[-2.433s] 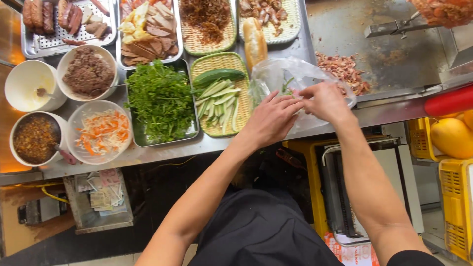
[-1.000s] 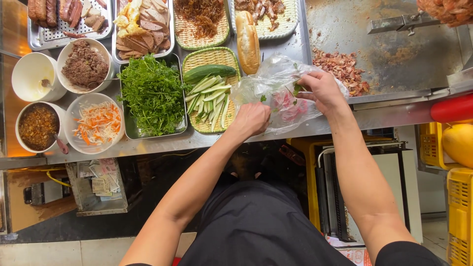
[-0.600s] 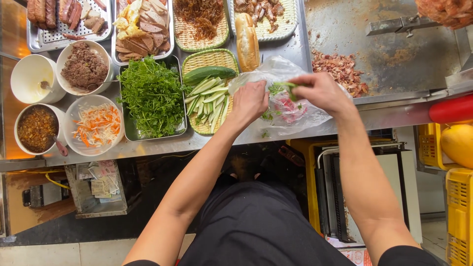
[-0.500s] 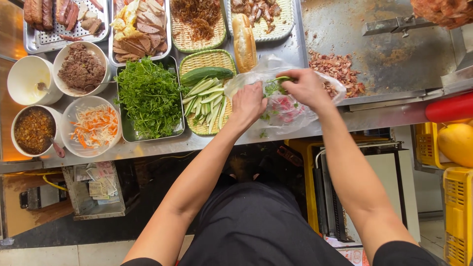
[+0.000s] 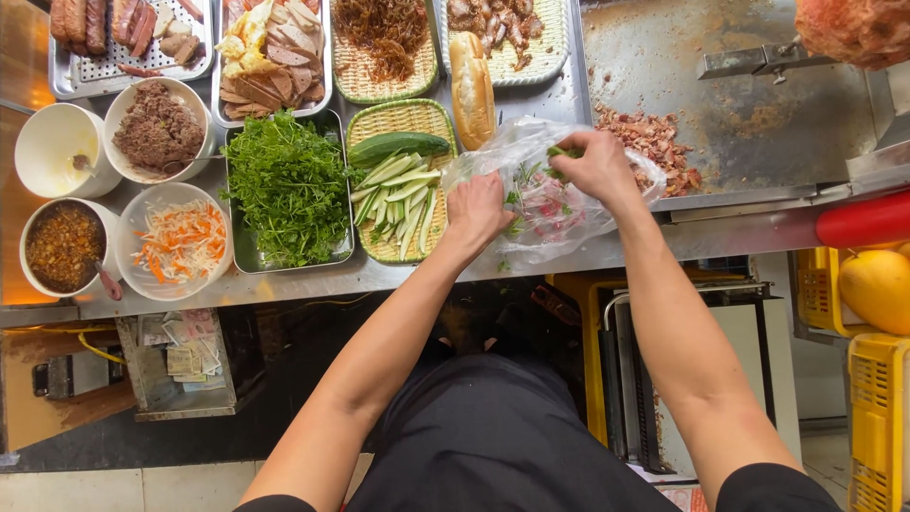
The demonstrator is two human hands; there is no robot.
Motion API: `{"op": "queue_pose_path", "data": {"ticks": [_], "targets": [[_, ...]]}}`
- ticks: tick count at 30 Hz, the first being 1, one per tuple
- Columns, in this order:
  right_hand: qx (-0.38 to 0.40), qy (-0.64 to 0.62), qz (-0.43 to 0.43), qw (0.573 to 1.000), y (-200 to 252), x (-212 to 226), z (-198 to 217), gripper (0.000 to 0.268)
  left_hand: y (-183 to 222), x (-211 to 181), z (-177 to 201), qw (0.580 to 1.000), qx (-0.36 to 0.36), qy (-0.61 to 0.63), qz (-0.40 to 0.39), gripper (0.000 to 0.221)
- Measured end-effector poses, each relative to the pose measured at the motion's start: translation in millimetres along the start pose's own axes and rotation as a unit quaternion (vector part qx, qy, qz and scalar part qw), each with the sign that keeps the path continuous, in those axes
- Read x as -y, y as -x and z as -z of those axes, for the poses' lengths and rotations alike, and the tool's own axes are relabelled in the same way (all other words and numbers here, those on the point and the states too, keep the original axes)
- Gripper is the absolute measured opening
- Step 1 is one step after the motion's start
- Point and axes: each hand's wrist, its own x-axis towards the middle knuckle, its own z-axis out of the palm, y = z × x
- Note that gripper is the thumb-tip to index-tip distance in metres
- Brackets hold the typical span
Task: Gathering herbs into a bag, disposing of trash, cleaning the workspace, and moving bags of bread.
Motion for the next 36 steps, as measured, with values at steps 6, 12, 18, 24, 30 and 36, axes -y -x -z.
{"op": "queue_pose_path", "data": {"ticks": [6, 12, 18, 24, 30, 36], "targets": [[0.027, 0.162, 0.113, 0.98, -19.9, -7.2, -20.4, 0.039, -1.8, -2.9, -0.1, 0.999, -0.043, 0.005, -0.028, 0.07], [0.076, 0.278, 0.148, 0.946, -16.5, 19.4, -17.6, 0.03, 5.6, -1.2, 4.9, 0.998, -0.05, 0.017, -0.034, 0.072], [0.121, 0.311, 0.137, 0.933, -11.2, 31.9, 10.7, 0.029, 7.1, 3.0, 2.2, 0.998, -0.042, 0.018, -0.039, 0.077], [0.152, 0.169, 0.096, 0.969, 18.8, 38.4, 46.6, 0.041, 4.6, 8.4, -6.5, 0.995, -0.071, 0.006, -0.074, 0.049], [0.165, 0.214, 0.082, 0.959, 23.9, 5.5, 20.4, 0.041, 5.9, -1.6, 0.4, 0.998, -0.031, 0.004, -0.051, 0.052], [0.109, 0.238, 0.119, 0.958, 33.2, 4.2, 13.0, 0.041, -0.5, 3.1, -6.6, 0.957, -0.137, -0.002, -0.254, 0.041]]}}
